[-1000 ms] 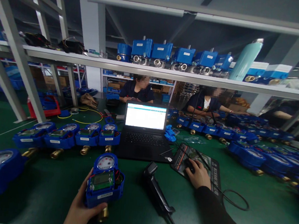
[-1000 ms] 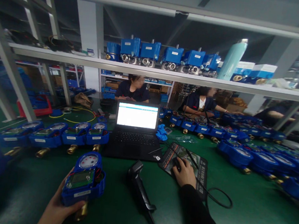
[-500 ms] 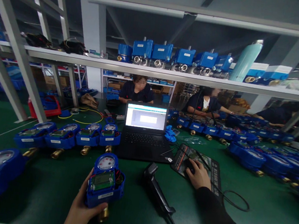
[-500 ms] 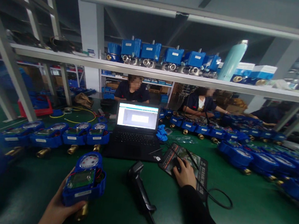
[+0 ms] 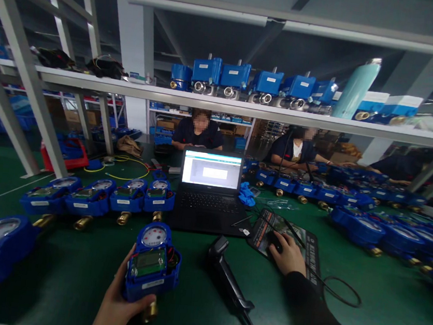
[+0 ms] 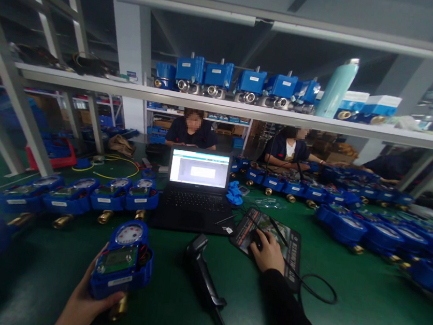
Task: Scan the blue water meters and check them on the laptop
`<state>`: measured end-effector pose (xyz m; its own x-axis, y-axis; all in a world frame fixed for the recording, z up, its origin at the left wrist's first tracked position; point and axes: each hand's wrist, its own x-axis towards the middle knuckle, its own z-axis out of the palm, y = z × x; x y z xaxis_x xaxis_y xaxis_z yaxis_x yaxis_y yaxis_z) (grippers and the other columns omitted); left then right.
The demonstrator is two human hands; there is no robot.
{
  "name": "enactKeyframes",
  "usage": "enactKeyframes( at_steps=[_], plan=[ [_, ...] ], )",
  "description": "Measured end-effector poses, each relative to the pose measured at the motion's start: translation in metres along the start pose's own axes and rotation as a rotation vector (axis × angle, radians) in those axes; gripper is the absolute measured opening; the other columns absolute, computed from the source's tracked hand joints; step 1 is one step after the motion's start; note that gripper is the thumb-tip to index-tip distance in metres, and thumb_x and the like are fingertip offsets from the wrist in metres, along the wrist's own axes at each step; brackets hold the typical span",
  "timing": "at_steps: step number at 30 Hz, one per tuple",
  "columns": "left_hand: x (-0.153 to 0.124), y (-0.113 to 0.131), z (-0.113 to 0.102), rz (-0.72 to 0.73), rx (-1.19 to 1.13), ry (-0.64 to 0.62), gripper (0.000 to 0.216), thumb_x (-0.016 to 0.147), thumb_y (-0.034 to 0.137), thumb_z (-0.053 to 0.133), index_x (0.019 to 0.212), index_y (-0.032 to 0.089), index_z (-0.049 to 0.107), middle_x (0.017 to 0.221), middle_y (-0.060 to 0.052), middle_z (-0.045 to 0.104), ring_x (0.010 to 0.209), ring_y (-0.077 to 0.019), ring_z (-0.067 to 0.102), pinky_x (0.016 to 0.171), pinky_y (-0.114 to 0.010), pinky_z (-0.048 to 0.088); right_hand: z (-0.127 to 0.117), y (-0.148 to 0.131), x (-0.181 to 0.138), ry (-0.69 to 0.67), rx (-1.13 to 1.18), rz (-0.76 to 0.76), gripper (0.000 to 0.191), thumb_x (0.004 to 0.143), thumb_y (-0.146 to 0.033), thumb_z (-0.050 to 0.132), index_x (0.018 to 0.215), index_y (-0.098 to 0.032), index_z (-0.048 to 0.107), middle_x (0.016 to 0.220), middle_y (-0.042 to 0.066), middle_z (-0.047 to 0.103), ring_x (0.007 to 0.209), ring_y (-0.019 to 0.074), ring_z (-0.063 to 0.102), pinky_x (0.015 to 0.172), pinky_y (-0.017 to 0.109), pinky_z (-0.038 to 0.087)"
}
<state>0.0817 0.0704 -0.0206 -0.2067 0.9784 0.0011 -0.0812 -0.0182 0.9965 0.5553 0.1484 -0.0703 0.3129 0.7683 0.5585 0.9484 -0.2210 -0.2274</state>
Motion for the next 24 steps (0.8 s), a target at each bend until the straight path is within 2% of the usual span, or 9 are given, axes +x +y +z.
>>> enactKeyframes(
  at_steps=[7, 13, 20, 24],
  plan=[
    [-0.0018, 0.0052, 0.0027, 0.016, 0.001, 0.011, 0.107, 0.044, 0.044, 0.090, 0.138, 0.025, 0.043, 0.136, -0.011, 0.051, 0.122, -0.0374, 0.050, 0.099, -0.047, 0.047, -0.0035, -0.0020, -0.0011, -0.024, -0.020, 0.023, 0.044, 0.083, -0.039, 0.050, 0.122, -0.024, 0.062, 0.126, 0.009, 0.055, 0.106, 0.0261, 0.058, 0.090, 0.040, 0.050],
    [-0.0011, 0.0025, 0.0023, 0.030, 0.009, 0.021, 0.105, 0.044, 0.044, 0.089, 0.137, 0.025, 0.044, 0.131, -0.010, 0.055, 0.119, -0.0369, 0.053, 0.098, -0.047, 0.048, -0.0036, -0.0006, -0.0004, -0.023, 0.028, -0.023, 0.044, 0.081, -0.038, 0.052, 0.120, -0.022, 0.064, 0.123, 0.010, 0.058, 0.107, 0.0261, 0.058, 0.094, 0.041, 0.049],
    [0.0009, -0.0005, -0.0008, 0.010, 0.050, 0.017, 0.108, 0.046, 0.045, 0.089, 0.140, 0.025, 0.042, 0.138, -0.014, 0.048, 0.123, -0.0419, 0.047, 0.101, -0.057, 0.041, -0.0025, 0.0009, -0.0004, -0.021, 0.052, -0.050, 0.043, 0.080, -0.039, 0.053, 0.119, -0.024, 0.065, 0.122, 0.009, 0.058, 0.110, 0.0251, 0.058, 0.096, 0.040, 0.049],
    [0.0011, -0.0005, -0.0008, 0.029, 0.009, 0.003, 0.105, 0.047, 0.043, 0.089, 0.139, 0.025, 0.043, 0.135, -0.013, 0.051, 0.122, -0.0387, 0.049, 0.098, -0.051, 0.046, -0.0022, -0.0001, -0.0007, -0.016, 0.032, -0.054, 0.044, 0.081, -0.039, 0.052, 0.119, -0.023, 0.065, 0.122, 0.010, 0.058, 0.110, 0.0253, 0.058, 0.095, 0.040, 0.049]
  ],
)
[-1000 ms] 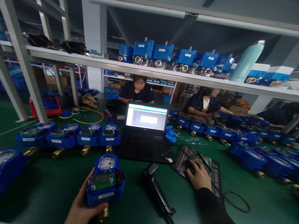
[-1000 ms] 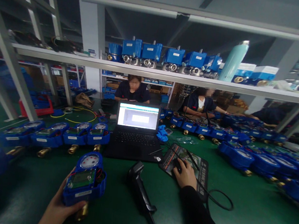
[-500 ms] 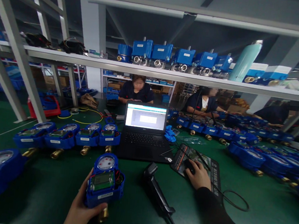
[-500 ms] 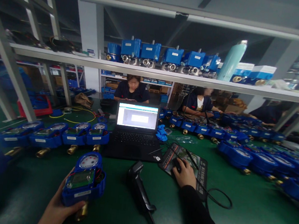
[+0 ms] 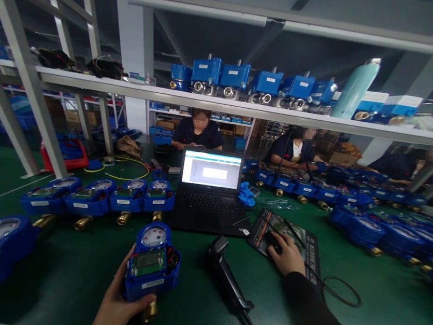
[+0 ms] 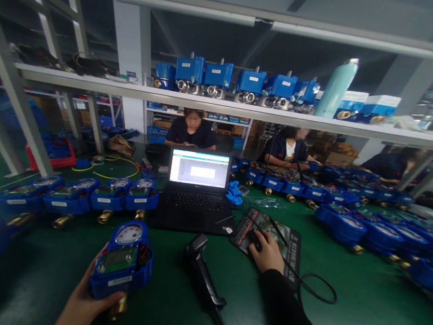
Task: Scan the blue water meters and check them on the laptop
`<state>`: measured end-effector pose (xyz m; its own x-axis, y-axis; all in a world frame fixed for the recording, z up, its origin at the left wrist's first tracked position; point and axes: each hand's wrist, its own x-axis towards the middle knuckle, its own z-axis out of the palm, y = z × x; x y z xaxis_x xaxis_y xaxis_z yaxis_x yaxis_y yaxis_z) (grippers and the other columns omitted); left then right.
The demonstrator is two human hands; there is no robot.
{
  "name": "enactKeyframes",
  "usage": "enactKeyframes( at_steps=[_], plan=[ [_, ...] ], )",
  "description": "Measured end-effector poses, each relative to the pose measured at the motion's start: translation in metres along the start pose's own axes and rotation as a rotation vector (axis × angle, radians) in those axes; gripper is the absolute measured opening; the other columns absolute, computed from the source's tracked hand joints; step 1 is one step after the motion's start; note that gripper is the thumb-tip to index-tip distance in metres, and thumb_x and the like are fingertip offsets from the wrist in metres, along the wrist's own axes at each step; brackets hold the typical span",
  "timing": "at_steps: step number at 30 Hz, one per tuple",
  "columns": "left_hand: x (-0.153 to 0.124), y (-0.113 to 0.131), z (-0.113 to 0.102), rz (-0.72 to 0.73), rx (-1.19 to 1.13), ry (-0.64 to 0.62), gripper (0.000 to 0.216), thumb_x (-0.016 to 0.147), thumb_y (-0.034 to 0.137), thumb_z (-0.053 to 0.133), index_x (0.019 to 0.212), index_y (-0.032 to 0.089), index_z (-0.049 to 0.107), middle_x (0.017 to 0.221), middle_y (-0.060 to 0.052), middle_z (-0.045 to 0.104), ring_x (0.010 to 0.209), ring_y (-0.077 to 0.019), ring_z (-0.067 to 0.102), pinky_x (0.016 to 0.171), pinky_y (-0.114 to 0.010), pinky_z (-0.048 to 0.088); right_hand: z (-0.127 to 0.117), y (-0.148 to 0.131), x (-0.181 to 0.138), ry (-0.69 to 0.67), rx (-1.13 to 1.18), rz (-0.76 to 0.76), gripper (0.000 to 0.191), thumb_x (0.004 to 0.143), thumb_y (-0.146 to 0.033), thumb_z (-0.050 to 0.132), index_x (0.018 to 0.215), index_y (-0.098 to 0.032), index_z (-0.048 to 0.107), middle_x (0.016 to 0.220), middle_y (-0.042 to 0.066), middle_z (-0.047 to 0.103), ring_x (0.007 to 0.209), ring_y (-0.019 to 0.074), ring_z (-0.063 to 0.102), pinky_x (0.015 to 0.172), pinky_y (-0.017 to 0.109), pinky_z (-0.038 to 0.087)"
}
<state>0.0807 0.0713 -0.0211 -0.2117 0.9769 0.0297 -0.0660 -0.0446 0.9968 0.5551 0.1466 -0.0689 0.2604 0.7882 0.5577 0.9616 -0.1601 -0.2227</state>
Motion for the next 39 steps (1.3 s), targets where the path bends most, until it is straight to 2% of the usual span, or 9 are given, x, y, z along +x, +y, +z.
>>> enactKeyframes(
  at_steps=[7, 20, 27, 32, 39],
  plan=[
    [-0.0005, 0.0012, 0.0016, 0.007, 0.013, 0.008, 0.107, 0.045, 0.045, 0.089, 0.139, 0.024, 0.042, 0.133, -0.012, 0.052, 0.120, -0.0379, 0.051, 0.097, -0.048, 0.048, -0.0015, -0.0015, -0.0003, 0.005, -0.007, -0.015, 0.045, 0.082, -0.039, 0.049, 0.119, -0.021, 0.065, 0.123, 0.011, 0.058, 0.109, 0.0263, 0.059, 0.093, 0.040, 0.050],
    [-0.0005, 0.0002, 0.0015, -0.011, 0.007, 0.023, 0.107, 0.044, 0.045, 0.090, 0.138, 0.027, 0.044, 0.137, -0.012, 0.050, 0.123, -0.0409, 0.047, 0.099, -0.056, 0.044, -0.0014, -0.0004, 0.0002, 0.010, 0.002, -0.013, 0.045, 0.081, -0.039, 0.051, 0.118, -0.020, 0.066, 0.121, 0.012, 0.059, 0.106, 0.0270, 0.060, 0.093, 0.041, 0.050],
    [-0.0008, 0.0007, 0.0021, 0.004, -0.009, 0.021, 0.106, 0.044, 0.042, 0.091, 0.138, 0.025, 0.044, 0.134, -0.012, 0.052, 0.121, -0.0399, 0.050, 0.098, -0.052, 0.046, -0.0020, -0.0008, 0.0006, 0.021, 0.003, -0.015, 0.045, 0.080, -0.040, 0.049, 0.116, -0.019, 0.067, 0.120, 0.012, 0.060, 0.106, 0.0267, 0.060, 0.093, 0.040, 0.051],
    [0.0005, -0.0011, -0.0003, -0.020, 0.014, 0.001, 0.109, 0.045, 0.044, 0.090, 0.140, 0.025, 0.041, 0.136, -0.013, 0.049, 0.122, -0.0412, 0.048, 0.101, -0.057, 0.042, 0.0007, 0.0018, 0.0004, 0.027, 0.008, -0.015, 0.045, 0.081, -0.041, 0.049, 0.116, -0.019, 0.067, 0.119, 0.012, 0.060, 0.105, 0.0265, 0.061, 0.093, 0.041, 0.050],
    [0.0003, -0.0004, 0.0000, -0.014, 0.022, 0.014, 0.106, 0.044, 0.043, 0.090, 0.138, 0.025, 0.044, 0.134, -0.013, 0.051, 0.123, -0.0410, 0.047, 0.100, -0.054, 0.044, 0.0031, 0.0027, 0.0004, 0.063, 0.024, -0.053, 0.049, 0.083, -0.041, 0.045, 0.121, -0.018, 0.064, 0.123, 0.014, 0.057, 0.112, 0.0286, 0.057, 0.095, 0.043, 0.049]
  ],
)
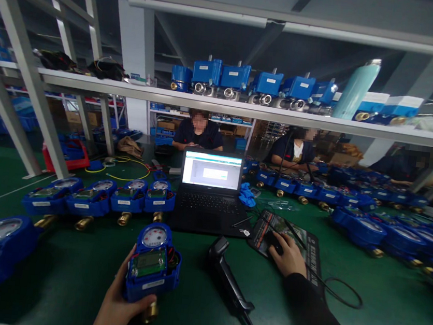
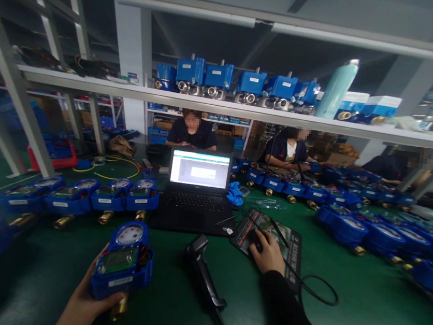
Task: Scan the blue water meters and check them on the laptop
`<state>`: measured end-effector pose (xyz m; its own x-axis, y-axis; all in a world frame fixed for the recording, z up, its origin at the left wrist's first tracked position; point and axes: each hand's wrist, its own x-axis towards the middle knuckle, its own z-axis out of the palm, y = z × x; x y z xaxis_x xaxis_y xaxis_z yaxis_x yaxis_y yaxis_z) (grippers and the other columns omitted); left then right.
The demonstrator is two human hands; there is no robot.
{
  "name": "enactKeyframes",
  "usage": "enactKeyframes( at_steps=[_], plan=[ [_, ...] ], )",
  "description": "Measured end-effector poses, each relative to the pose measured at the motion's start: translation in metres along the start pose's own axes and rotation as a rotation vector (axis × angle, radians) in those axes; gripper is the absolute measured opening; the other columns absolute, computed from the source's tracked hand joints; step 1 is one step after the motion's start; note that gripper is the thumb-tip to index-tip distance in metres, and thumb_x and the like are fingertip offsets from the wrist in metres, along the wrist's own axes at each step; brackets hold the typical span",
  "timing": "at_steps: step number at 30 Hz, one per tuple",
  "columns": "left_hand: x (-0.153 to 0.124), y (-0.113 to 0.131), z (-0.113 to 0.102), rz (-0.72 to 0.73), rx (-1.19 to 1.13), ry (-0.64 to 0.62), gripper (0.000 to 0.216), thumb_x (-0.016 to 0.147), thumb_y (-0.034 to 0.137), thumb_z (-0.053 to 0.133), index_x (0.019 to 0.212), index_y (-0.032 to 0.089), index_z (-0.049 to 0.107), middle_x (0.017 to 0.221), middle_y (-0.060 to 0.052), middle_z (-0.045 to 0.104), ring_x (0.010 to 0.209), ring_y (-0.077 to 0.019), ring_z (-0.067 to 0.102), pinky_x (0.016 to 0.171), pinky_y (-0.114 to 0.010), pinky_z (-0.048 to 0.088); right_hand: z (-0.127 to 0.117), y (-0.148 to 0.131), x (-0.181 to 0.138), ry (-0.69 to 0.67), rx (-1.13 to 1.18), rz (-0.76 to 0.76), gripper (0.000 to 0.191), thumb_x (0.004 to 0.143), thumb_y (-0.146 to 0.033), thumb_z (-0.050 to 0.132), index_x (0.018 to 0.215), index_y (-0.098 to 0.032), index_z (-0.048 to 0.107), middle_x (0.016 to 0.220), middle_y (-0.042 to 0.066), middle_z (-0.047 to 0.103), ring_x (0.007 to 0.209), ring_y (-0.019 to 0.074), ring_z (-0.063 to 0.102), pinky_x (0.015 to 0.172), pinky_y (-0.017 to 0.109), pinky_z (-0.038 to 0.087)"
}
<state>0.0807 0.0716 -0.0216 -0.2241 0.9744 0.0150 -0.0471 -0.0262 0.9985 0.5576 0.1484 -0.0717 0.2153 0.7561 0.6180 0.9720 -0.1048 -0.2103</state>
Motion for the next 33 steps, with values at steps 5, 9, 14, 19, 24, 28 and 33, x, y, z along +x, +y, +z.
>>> enactKeyframes(
  at_steps=[5, 9, 14, 19, 24, 28, 33],
  plan=[
    [0.0002, 0.0002, -0.0007, -0.033, 0.019, -0.003, 0.111, 0.044, 0.044, 0.090, 0.141, 0.023, 0.039, 0.136, -0.014, 0.049, 0.124, -0.0423, 0.046, 0.101, -0.056, 0.042, -0.0002, -0.0005, -0.0003, -0.042, -0.021, 0.031, 0.046, 0.082, -0.040, 0.048, 0.119, -0.020, 0.065, 0.123, 0.012, 0.058, 0.110, 0.0276, 0.058, 0.095, 0.043, 0.050],
    [-0.0001, 0.0005, 0.0004, -0.005, -0.016, -0.007, 0.109, 0.044, 0.043, 0.090, 0.139, 0.023, 0.041, 0.133, -0.013, 0.052, 0.121, -0.0394, 0.049, 0.098, -0.050, 0.047, -0.0021, -0.0020, -0.0004, -0.046, -0.031, 0.048, 0.044, 0.081, -0.039, 0.051, 0.118, -0.022, 0.065, 0.121, 0.010, 0.059, 0.106, 0.0258, 0.060, 0.094, 0.041, 0.050],
    [0.0007, -0.0030, 0.0006, 0.008, -0.029, -0.001, 0.108, 0.043, 0.044, 0.091, 0.137, 0.024, 0.043, 0.134, -0.012, 0.052, 0.121, -0.0387, 0.050, 0.097, -0.048, 0.048, -0.0039, -0.0025, -0.0004, -0.062, -0.028, 0.059, 0.043, 0.081, -0.040, 0.051, 0.117, -0.022, 0.066, 0.122, 0.010, 0.059, 0.106, 0.0259, 0.060, 0.093, 0.041, 0.050],
    [0.0020, -0.0061, -0.0027, -0.031, -0.004, -0.008, 0.113, 0.044, 0.046, 0.090, 0.141, 0.024, 0.038, 0.136, -0.014, 0.049, 0.121, -0.0399, 0.049, 0.100, -0.054, 0.044, -0.0029, -0.0020, -0.0001, -0.019, -0.029, 0.040, 0.045, 0.081, -0.040, 0.048, 0.118, -0.021, 0.066, 0.121, 0.011, 0.059, 0.106, 0.0261, 0.060, 0.093, 0.040, 0.050],
    [0.0027, -0.0053, -0.0040, -0.073, 0.010, -0.014, 0.117, 0.045, 0.044, 0.090, 0.145, 0.025, 0.032, 0.137, -0.015, 0.048, 0.120, -0.0404, 0.050, 0.101, -0.055, 0.043, -0.0005, -0.0015, -0.0003, 0.027, -0.008, 0.028, 0.045, 0.081, -0.041, 0.047, 0.118, -0.021, 0.065, 0.121, 0.011, 0.058, 0.106, 0.0269, 0.059, 0.092, 0.042, 0.051],
    [-0.0004, -0.0008, 0.0006, -0.019, -0.033, -0.001, 0.111, 0.044, 0.043, 0.091, 0.140, 0.024, 0.039, 0.135, -0.013, 0.051, 0.121, -0.0398, 0.049, 0.097, -0.050, 0.047, -0.0004, -0.0017, -0.0001, -0.006, -0.003, 0.041, 0.045, 0.080, -0.040, 0.048, 0.117, -0.021, 0.066, 0.121, 0.011, 0.059, 0.108, 0.0277, 0.059, 0.095, 0.044, 0.049],
    [-0.0032, 0.0034, 0.0018, 0.017, -0.071, -0.047, 0.119, 0.040, 0.047, 0.091, 0.143, 0.026, 0.035, 0.138, -0.013, 0.049, 0.120, -0.0391, 0.051, 0.095, -0.047, 0.049, -0.0037, -0.0032, 0.0008, -0.043, -0.007, 0.055, 0.047, 0.080, -0.041, 0.047, 0.118, -0.021, 0.065, 0.122, 0.010, 0.059, 0.110, 0.0271, 0.058, 0.097, 0.043, 0.049]
  ],
)
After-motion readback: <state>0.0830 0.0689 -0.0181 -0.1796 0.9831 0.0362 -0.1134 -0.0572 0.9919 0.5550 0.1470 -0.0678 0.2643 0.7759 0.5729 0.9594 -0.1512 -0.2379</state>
